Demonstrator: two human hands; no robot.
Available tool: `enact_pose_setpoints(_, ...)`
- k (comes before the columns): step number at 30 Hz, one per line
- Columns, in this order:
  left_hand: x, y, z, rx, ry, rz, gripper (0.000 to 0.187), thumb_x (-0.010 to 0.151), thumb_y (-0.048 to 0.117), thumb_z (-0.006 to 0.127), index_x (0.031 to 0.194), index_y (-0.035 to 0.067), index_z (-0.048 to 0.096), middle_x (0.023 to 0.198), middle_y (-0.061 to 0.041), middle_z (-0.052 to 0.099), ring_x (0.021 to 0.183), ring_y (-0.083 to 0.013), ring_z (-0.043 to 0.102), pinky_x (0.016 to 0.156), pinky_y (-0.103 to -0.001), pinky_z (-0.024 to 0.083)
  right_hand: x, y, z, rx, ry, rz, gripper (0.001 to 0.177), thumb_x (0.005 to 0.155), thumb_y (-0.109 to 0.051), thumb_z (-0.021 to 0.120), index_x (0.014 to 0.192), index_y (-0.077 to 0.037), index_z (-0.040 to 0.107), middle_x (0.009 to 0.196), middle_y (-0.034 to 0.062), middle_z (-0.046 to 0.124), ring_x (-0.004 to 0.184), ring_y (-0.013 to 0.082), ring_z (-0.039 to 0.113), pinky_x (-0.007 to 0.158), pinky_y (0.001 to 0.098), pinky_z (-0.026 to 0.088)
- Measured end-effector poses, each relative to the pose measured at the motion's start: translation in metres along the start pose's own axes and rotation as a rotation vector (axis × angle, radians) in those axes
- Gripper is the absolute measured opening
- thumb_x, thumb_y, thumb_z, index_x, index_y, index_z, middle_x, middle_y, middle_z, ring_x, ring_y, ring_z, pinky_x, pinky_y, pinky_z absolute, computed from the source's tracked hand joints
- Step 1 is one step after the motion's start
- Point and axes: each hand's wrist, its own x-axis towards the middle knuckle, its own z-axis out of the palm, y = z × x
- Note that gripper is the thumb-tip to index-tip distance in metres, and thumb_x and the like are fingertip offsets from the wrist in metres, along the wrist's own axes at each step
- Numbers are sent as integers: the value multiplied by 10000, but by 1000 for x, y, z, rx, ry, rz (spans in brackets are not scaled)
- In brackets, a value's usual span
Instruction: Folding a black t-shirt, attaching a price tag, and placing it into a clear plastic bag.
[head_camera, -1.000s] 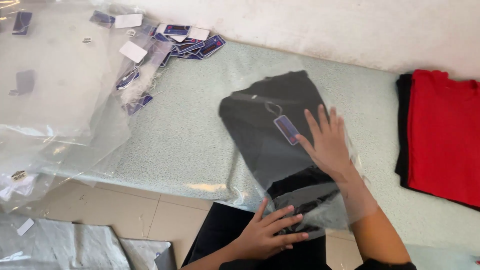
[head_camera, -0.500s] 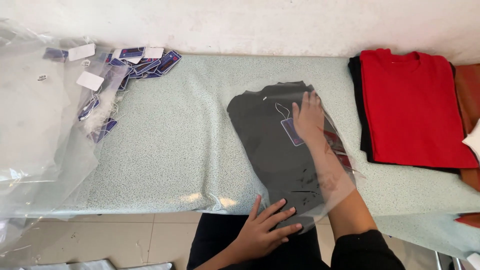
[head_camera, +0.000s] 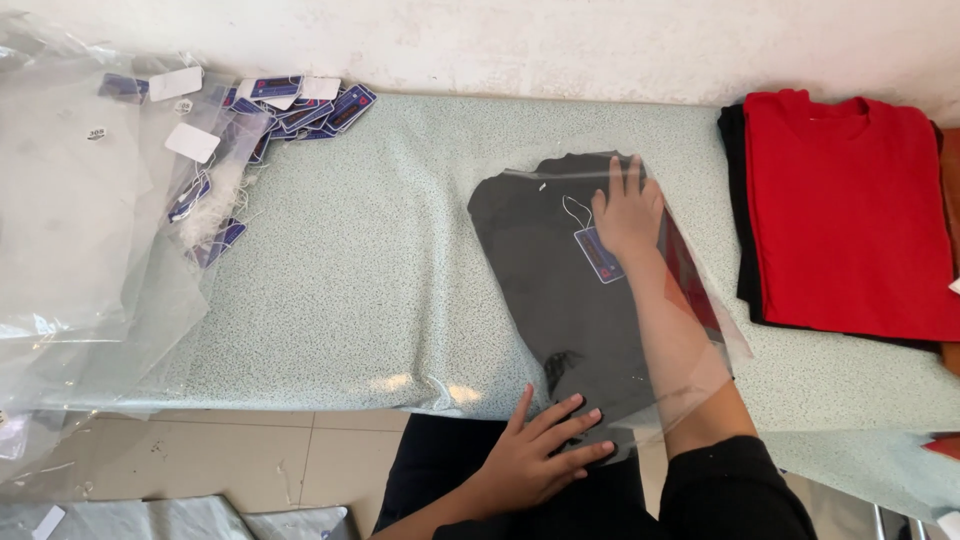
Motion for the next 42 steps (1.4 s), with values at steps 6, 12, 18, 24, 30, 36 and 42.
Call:
enact_pose_setpoints(6, -21, 0, 8, 12, 24, -30, 589, 1057, 246, 756, 1549, 207, 436, 1595, -121, 482, 1507, -361, 454, 1211, -697, 182, -77, 29, 3, 201, 77, -246, 676, 1099, -451, 301, 1619, -23, 248, 1691, 244, 141, 1568, 380, 131, 1248, 535, 115)
enact_pose_setpoints(12, -50, -34, 0, 39, 272, -52, 729, 1024, 564, 637, 1565, 165, 356, 1554, -127, 507, 1471, -348, 512, 1255, -678, 92, -222, 33, -3, 184, 144, -644, 683, 1074, -494, 340, 1616, -84, 267, 1716, 179, 164, 1596, 402, 104, 1283, 583, 70)
enact_pose_setpoints(18, -31, -73, -49, 232, 474, -232, 484, 1077, 488, 439, 1418, 152, 505, 1475, -92, 542, 1426, -320, 519, 1290, -664, 95, -284, 44, 24, 45, 163, -885, 949, 885, -589, 738, 1639, -308, 235, 1742, 26, 147, 1624, 326, 66, 1296, 586, 95)
enact_pose_setpoints(24, -2, -86, -69, 288, 501, -310, 456, 1101, 437, 369, 1372, 104, 521, 1466, -119, 537, 1423, -339, 514, 1292, -662, 70, -281, 40, 13, 253, 55, -968, 1003, 720, -64, 751, 1611, -235, 322, 1701, 1, 307, 1609, 361, 203, 1284, 660, 103)
enact_pose_setpoints(30, 6, -85, -73, 303, 385, -384, 546, 1093, 469, 308, 1366, 70, 561, 1422, -99, 594, 1428, -305, 501, 1289, -611, 91, -282, 28, -19, 566, -129, -874, 473, 1099, -373, 311, 1411, -165, 598, 1520, 15, 574, 1507, 340, 412, 1281, 597, 122)
enact_pose_setpoints(36, 0, -97, -62, 365, 401, -360, 558, 1068, 519, 363, 1365, 97, 575, 1339, -96, 613, 1370, -306, 525, 1264, -619, 87, -240, 38, 7, 293, 273, -877, 469, 994, -140, 476, 1446, -146, 599, 1532, 78, 557, 1453, 354, 447, 1237, 532, 245)
enact_pose_setpoints(42, 6, -91, -67, 399, 168, -316, 529, 1004, 511, 561, 1463, 248, 561, 1466, -36, 585, 1448, -267, 453, 1259, -570, 164, -212, 3, 1, -59, -33, -697, 608, 1056, -528, 403, 1571, -206, 372, 1620, 118, 363, 1540, 342, 261, 1271, 493, 177)
